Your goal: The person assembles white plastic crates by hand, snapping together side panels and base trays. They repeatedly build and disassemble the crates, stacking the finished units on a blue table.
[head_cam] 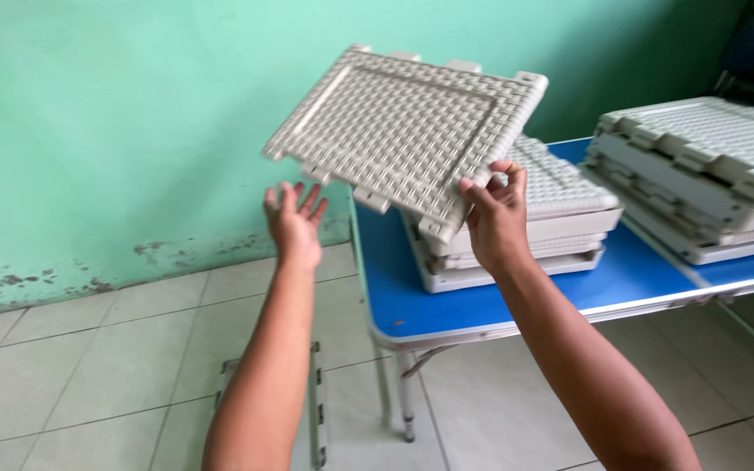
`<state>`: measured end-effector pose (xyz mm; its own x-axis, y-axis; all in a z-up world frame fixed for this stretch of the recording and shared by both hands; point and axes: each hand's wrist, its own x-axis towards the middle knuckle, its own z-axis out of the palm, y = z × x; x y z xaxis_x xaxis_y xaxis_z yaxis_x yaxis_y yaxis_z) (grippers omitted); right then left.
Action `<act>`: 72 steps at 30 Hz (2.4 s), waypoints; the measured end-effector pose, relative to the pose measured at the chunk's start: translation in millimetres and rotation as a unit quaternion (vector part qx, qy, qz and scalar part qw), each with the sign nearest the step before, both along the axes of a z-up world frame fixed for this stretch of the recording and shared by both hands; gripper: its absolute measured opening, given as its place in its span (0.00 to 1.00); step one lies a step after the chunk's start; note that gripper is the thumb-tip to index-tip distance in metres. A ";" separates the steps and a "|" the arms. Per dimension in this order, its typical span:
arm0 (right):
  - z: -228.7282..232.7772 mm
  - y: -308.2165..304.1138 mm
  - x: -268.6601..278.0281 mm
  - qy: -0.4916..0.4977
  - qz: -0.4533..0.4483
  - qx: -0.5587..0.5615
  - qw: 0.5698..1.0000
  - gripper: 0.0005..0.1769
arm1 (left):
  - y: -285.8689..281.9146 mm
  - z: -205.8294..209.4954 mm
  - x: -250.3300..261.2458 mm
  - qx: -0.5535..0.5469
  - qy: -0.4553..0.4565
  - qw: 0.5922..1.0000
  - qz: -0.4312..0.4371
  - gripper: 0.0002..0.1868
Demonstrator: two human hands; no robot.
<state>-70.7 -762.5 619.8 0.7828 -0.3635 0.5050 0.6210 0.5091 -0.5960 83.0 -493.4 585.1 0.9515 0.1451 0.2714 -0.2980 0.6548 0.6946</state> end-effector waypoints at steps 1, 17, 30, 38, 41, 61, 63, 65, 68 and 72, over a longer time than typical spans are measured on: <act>-4.6 19.6 -4.6 0.001 0.014 0.002 1.000 0.27 | 27.3 -5.7 2.1 -0.015 -0.014 1.000 -0.005 0.38; -134.3 254.1 -52.0 0.074 0.072 -0.085 0.991 0.52 | 345.4 -119.7 -80.9 -0.130 -0.090 0.983 -0.088 0.36; -164.0 326.6 -26.8 0.145 0.114 -0.138 0.973 0.53 | 454.5 -240.3 -85.1 -0.123 -0.028 0.982 -0.141 0.31; -179.2 354.3 -1.1 0.169 0.095 -0.197 0.961 0.51 | 498.3 -290.7 -88.1 -0.039 0.035 0.986 -0.161 0.25; -192.6 358.0 10.6 0.181 0.092 -0.201 0.958 0.46 | 504.7 -298.8 -95.6 0.056 0.073 0.990 -0.111 0.27; -278.6 356.7 66.4 0.357 0.058 -0.266 0.894 0.38 | 519.9 -367.6 -74.2 0.256 0.172 0.950 -0.052 0.29; -288.7 354.6 71.4 0.336 0.053 -0.262 0.903 0.36 | 512.5 -379.8 -69.0 0.285 0.153 0.945 -0.048 0.29; -299.0 353.3 77.0 0.302 0.038 -0.243 0.921 0.31 | 505.6 -389.5 -66.5 0.297 0.157 0.940 -0.052 0.30; -310.0 347.6 80.8 0.258 0.031 -0.229 0.938 0.28 | 496.2 -395.6 -65.0 0.300 0.193 0.933 -0.058 0.32; -315.6 339.3 84.0 0.240 0.010 -0.217 0.946 0.26 | 485.1 -393.5 -61.4 0.287 0.195 0.936 -0.058 0.32</act>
<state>13.3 -423.2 304.1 0.9643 -0.1863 0.1879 0.2187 0.1614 -0.9623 21.6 -8.3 191.6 0.9947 -0.0281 -0.0985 0.1016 0.1517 0.9832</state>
